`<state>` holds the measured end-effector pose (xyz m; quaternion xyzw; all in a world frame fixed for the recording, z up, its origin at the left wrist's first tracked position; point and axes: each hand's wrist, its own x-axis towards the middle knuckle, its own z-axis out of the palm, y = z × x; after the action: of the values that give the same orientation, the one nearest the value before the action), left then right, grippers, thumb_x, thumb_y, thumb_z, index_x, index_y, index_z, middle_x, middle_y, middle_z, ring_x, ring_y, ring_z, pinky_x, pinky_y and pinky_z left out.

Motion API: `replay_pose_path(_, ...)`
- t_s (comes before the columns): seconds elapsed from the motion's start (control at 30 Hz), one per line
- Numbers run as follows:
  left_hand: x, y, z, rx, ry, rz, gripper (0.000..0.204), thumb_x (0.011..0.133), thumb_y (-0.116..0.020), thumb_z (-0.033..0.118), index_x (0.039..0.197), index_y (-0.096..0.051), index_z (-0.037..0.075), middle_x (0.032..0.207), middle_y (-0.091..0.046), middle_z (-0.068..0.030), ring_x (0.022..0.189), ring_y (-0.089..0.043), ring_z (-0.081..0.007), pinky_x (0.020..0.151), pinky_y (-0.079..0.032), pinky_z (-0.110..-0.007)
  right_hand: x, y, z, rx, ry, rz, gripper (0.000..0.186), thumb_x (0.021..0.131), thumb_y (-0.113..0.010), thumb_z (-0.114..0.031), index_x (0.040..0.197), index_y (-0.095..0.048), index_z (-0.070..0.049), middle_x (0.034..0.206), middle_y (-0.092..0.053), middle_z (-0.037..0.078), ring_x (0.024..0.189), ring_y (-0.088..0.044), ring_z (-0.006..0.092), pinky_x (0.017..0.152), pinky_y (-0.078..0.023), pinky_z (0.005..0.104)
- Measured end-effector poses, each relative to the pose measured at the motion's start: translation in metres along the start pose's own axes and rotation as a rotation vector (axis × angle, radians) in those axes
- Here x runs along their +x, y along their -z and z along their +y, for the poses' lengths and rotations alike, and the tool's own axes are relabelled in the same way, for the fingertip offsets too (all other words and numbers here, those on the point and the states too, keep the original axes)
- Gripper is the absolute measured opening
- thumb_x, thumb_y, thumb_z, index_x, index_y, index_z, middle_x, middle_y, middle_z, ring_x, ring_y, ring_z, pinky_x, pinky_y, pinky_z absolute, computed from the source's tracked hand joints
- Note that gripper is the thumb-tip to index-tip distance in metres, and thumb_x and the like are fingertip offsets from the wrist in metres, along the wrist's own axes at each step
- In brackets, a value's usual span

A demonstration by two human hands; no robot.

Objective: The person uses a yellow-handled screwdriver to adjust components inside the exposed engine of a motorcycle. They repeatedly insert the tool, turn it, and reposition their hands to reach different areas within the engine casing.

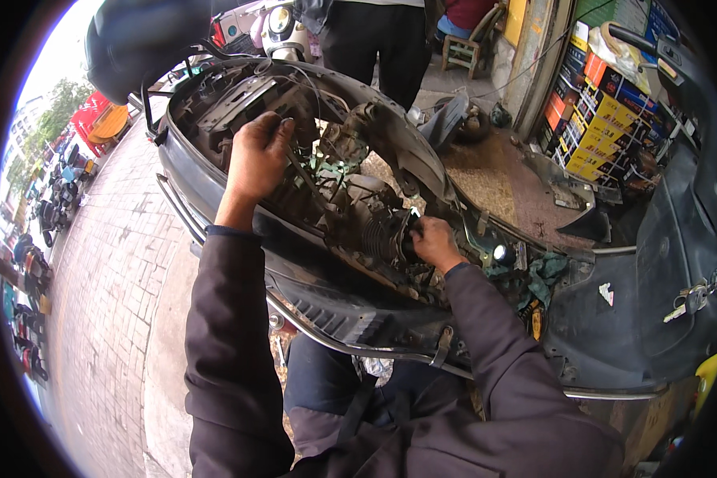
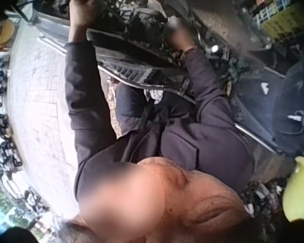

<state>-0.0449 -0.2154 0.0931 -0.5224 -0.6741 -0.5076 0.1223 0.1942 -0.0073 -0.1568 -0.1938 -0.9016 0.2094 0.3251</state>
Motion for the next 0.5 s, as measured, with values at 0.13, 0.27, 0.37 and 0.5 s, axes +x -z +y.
replay_pose_path(0.13,0.0,-0.001,-0.005,-0.025,0.02,-0.012,0.025,0.095,-0.064,0.018,0.087,-0.061,-0.005,0.069,-0.058,-0.0088,0.067,-0.047,-0.0104,0.063,-0.045,-0.03,-0.029,0.01,0.013,0.049,-0.432,0.109,0.019,0.084,-0.069,-0.015,0.093,-0.066,0.002,0.086,-0.068,0.021,0.084,-0.067,0.0385,0.073,-0.052,0.0476)
replay_pose_path(0.27,-0.001,-0.002,-0.003,-0.077,0.11,-0.016,0.023,0.099,-0.061,0.021,0.09,-0.065,0.0,0.075,-0.059,0.0032,0.067,-0.048,-0.004,0.057,-0.038,-0.023,-0.054,0.005,0.03,0.15,-0.501,-0.041,0.026,0.083,-0.069,-0.013,0.103,-0.064,0.003,0.097,-0.068,0.023,0.093,-0.065,0.0393,0.079,-0.051,0.0464)
replay_pose_path(0.37,-0.001,0.0,0.002,-0.104,0.07,-0.057,0.023,0.099,-0.06,0.02,0.089,-0.064,-0.001,0.072,-0.056,0.0028,0.066,-0.044,-0.0046,0.058,-0.037,-0.024,-0.06,-0.005,0.043,0.189,-0.514,-0.043,0.026,0.08,-0.069,-0.01,0.101,-0.065,0.004,0.099,-0.068,0.022,0.095,-0.065,0.0391,0.081,-0.051,0.044)
replay_pose_path(0.5,-0.001,0.002,0.006,-0.035,0.137,-0.069,0.024,0.098,-0.06,0.017,0.084,-0.059,-0.002,0.071,-0.053,0.0008,0.069,-0.043,-0.0068,0.063,-0.039,-0.026,-0.069,-0.017,0.057,0.344,-0.552,-0.159,0.028,0.082,-0.066,-0.012,0.107,-0.066,0.001,0.104,-0.067,0.021,0.098,-0.064,0.0377,0.084,-0.05,0.0436)
